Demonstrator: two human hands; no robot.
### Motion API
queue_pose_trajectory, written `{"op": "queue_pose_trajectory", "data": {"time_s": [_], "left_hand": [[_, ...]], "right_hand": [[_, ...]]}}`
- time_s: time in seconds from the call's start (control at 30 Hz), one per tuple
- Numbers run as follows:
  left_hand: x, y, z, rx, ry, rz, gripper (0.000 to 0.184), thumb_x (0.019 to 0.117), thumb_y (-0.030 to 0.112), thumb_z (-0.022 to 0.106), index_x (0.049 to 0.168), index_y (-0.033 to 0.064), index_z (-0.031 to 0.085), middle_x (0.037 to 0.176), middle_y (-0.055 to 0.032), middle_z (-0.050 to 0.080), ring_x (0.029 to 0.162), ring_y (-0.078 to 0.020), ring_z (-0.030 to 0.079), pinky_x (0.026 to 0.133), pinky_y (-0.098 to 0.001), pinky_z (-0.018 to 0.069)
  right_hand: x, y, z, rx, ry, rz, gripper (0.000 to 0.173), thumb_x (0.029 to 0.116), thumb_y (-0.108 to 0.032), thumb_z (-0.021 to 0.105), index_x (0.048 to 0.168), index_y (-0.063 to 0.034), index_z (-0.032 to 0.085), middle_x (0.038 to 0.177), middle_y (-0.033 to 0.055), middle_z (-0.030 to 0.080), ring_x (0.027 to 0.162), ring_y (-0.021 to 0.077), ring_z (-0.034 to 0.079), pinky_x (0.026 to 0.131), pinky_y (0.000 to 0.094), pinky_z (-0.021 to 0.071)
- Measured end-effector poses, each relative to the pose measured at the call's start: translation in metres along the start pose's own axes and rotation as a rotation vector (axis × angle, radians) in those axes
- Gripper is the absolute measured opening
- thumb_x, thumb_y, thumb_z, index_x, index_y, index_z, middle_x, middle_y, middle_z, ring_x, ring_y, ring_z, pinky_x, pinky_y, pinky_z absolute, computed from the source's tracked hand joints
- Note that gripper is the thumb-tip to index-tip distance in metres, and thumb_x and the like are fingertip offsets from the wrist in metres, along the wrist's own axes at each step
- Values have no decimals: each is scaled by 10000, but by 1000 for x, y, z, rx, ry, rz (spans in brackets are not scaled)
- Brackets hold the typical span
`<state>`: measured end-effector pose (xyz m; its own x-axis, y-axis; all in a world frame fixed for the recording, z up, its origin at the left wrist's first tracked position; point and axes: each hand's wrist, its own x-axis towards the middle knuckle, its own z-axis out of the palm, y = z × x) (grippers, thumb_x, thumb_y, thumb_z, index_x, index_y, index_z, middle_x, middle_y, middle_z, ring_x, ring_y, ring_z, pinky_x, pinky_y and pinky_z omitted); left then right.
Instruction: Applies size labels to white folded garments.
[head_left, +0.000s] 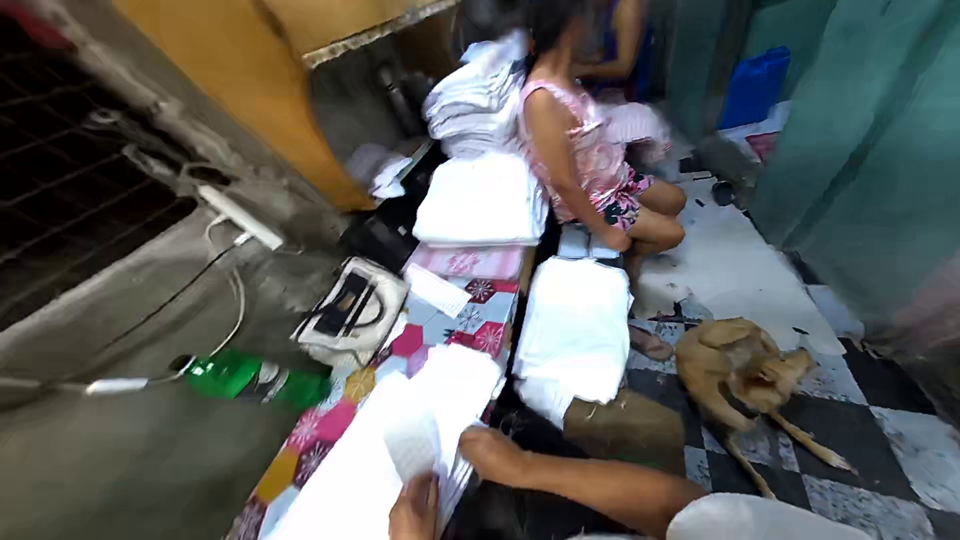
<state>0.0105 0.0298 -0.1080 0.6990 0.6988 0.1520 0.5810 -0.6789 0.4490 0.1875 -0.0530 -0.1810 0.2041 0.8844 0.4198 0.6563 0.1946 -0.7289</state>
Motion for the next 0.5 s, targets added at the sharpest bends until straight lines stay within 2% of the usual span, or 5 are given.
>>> {"op": "queue_pose_trajectory", "data": {"time_s": [0.07, 0.2, 0.37, 0.47, 0.5], "left_hand": [[-2, 4, -5, -28, 98, 1, 176, 932, 23, 665, 1064, -65, 742, 1025, -248, 743, 958, -420, 731, 897, -611, 561], [-22, 14, -35, -108, 306, -27, 252, 899, -85, 626, 1133, -75, 718, 1063, -231, 741, 952, -369, 736, 887, -535, 584], [-55, 22, -74, -406, 477, -232, 355, 874, -38, 681, 1228, -69, 669, 1244, -195, 696, 1169, -233, 671, 1032, -400, 526], [-67, 22, -83, -577, 546, -319, 447, 841, -36, 709, 1281, -66, 634, 1308, -183, 664, 1208, -186, 642, 1043, -353, 517], [-68, 21, -83, -616, 556, -342, 479, 842, -38, 712, 1310, -66, 614, 1338, -184, 647, 1224, -188, 632, 1049, -356, 512]], "right_hand": [[2, -13, -18, 17, 43, 115, 178, 979, -25, 600, 1056, 56, 739, 1154, 223, 712, 1139, 354, 679, 1030, 471, 529], [11, -12, -29, -134, 34, 318, 373, 897, -122, 725, 1265, -59, 705, 1242, 226, 667, 1202, 402, 622, 1022, 550, 512], [36, -23, -41, -98, -97, 406, 302, 965, -36, 559, 1197, -61, 751, 1208, 216, 680, 1045, 372, 689, 916, 536, 553], [66, -56, -44, 147, -22, 294, 254, 960, 16, 561, 1132, 20, 748, 1162, 226, 672, 935, 268, 710, 855, 386, 605], [76, -68, -43, 280, -20, 241, 217, 965, 16, 589, 1110, 32, 749, 1173, 214, 673, 966, 227, 716, 876, 340, 613]]}}
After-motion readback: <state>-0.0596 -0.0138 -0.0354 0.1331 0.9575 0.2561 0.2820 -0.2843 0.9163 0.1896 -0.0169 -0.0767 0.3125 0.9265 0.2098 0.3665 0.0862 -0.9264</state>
